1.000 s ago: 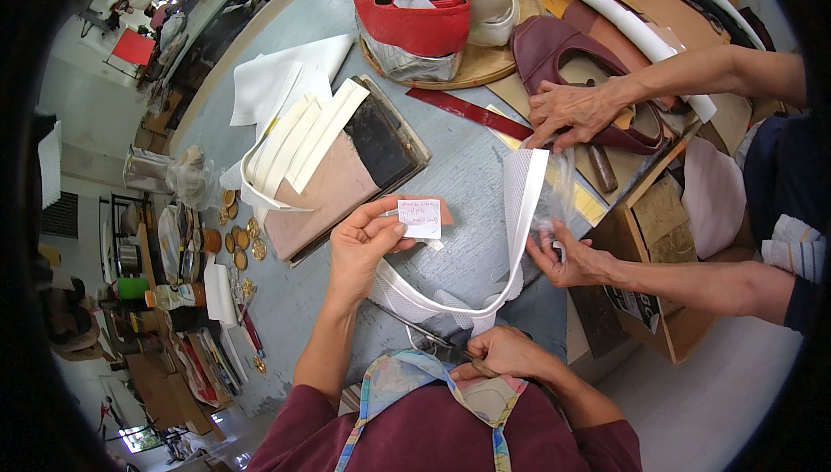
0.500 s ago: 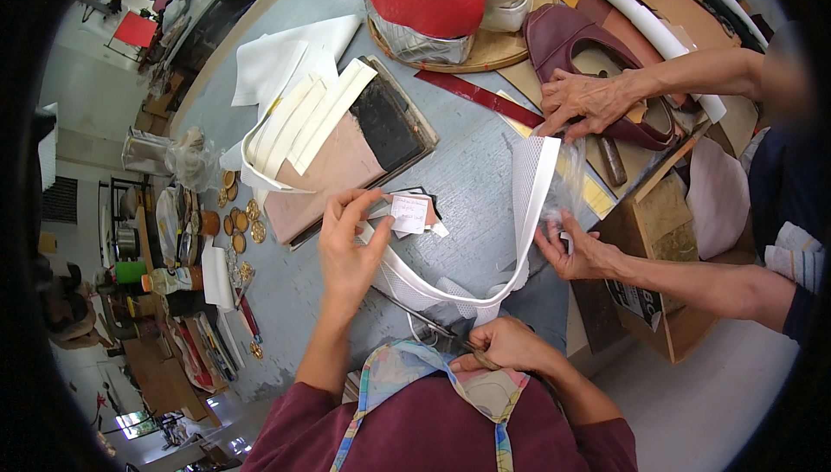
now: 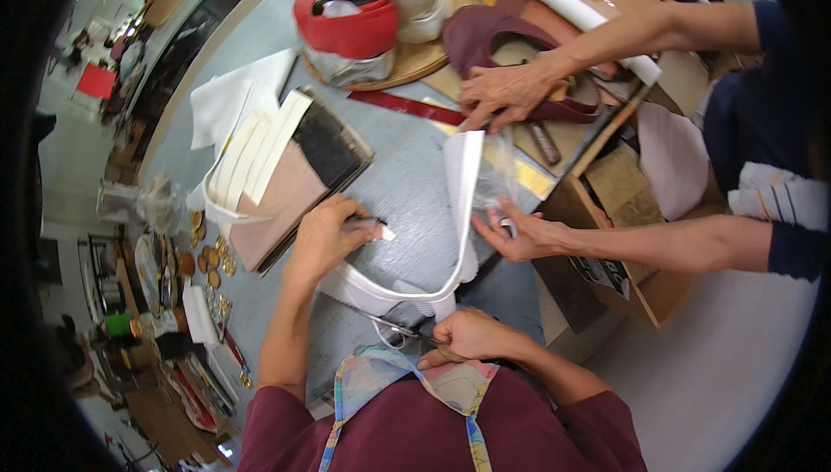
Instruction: The person cuts a piece of white mesh fabric using shears, trims the edges, and then hands the cut piece to a coworker. The person then walks to another area and returns to the table to cut a yellow strip of material.
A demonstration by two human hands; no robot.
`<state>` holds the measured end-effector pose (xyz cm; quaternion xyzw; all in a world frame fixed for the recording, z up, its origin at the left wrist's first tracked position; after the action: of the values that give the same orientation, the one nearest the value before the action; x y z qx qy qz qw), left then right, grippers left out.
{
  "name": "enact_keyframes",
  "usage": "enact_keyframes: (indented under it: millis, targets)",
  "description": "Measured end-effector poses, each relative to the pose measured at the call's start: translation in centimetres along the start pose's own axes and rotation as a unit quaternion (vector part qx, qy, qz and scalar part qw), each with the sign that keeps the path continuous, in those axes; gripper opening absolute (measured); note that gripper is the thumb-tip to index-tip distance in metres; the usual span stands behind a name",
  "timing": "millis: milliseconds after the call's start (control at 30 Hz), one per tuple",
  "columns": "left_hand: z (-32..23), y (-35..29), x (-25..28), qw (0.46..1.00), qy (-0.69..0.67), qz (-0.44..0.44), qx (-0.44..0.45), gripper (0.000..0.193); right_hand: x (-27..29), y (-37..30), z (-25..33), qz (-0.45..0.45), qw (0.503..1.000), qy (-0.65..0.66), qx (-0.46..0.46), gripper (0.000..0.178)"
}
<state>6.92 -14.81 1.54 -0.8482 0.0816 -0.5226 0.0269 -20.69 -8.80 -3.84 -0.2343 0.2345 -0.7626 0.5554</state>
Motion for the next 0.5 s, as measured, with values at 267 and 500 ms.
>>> enact_keyframes:
  millis: [267, 500]
  targets:
    - [-8.4, 6.1, 2.8, 0.944, -0.289, -0.091, -0.130, 0.015, -0.3, 0.1, -0.5, -0.002, 1.000, 0.007, 0.019, 0.066]
    - [-16.1, 12.7, 0.2, 0.954, 0.008, 0.025, -0.300, 0.021, -0.8, 0.7, -1.6, -0.013, 0.998, 0.000, 0.055, 0.057]
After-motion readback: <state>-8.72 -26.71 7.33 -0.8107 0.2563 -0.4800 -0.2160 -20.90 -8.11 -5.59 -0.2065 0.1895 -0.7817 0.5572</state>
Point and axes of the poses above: each hand's wrist, its own y-axis towards the middle knuckle, its own x-axis out of the back of the hand, z = x × y, the point moved 1 cm from there along y, towards the middle knuckle, and after that the axes turned 6 degrees about -x, right-handed, at the moved point
